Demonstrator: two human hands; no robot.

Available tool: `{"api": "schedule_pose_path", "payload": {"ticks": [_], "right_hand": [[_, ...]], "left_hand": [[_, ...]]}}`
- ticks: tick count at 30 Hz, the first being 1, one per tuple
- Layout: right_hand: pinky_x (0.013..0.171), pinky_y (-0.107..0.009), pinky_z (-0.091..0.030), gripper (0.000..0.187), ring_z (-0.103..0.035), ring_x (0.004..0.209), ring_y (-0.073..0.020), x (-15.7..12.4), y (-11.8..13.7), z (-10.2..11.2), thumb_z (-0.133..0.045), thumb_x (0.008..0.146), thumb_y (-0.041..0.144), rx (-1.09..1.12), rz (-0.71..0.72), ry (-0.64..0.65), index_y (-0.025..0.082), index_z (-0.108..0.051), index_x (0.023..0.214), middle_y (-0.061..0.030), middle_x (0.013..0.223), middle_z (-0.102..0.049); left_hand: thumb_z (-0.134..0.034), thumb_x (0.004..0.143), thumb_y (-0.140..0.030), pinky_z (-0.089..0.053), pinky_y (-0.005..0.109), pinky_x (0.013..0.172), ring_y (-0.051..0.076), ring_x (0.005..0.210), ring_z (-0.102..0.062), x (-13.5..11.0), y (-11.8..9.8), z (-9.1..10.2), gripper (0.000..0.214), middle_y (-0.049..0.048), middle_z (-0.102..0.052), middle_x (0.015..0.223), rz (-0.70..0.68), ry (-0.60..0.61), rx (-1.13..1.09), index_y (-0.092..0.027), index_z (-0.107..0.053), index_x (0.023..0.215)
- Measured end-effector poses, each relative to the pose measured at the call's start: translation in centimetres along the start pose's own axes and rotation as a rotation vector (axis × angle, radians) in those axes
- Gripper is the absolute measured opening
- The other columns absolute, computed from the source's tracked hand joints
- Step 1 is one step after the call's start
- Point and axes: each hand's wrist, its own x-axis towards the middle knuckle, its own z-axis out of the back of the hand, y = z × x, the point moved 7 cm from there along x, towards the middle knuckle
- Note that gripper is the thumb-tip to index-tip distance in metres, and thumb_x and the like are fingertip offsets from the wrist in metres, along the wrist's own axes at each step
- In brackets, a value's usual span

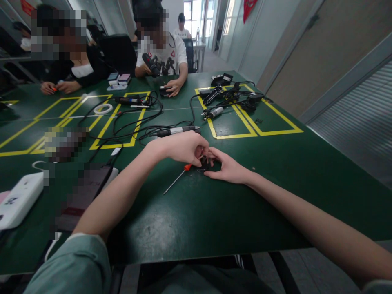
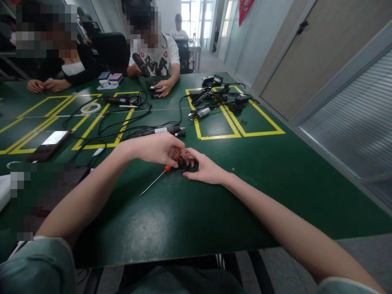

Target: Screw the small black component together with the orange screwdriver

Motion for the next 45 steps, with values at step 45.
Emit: {"api": "schedule_pose_path", "payload": {"ticks": [45], "right_hand": [[0.087, -0.038, -0.054, 0.044, -0.067, 0.096, -0.0205, 0.1, 0.0, 0.1, -0.073, 0.086, 0.028, -0.033, -0.009, 0.011, 0.022, -0.057, 0.126, -0.0063, 0.109, -0.072]], "left_hand": [[-0.092, 0.063, -0.026, -0.060, 0.029, 0.077, 0.023, 0.085, -0.076, -5.2, 0.4, 3.6, 0.025, 0.0090, -0.081, 0.091, -0.279, 0.272, -0.670, -0.020, -0.078, 0.082]]}}
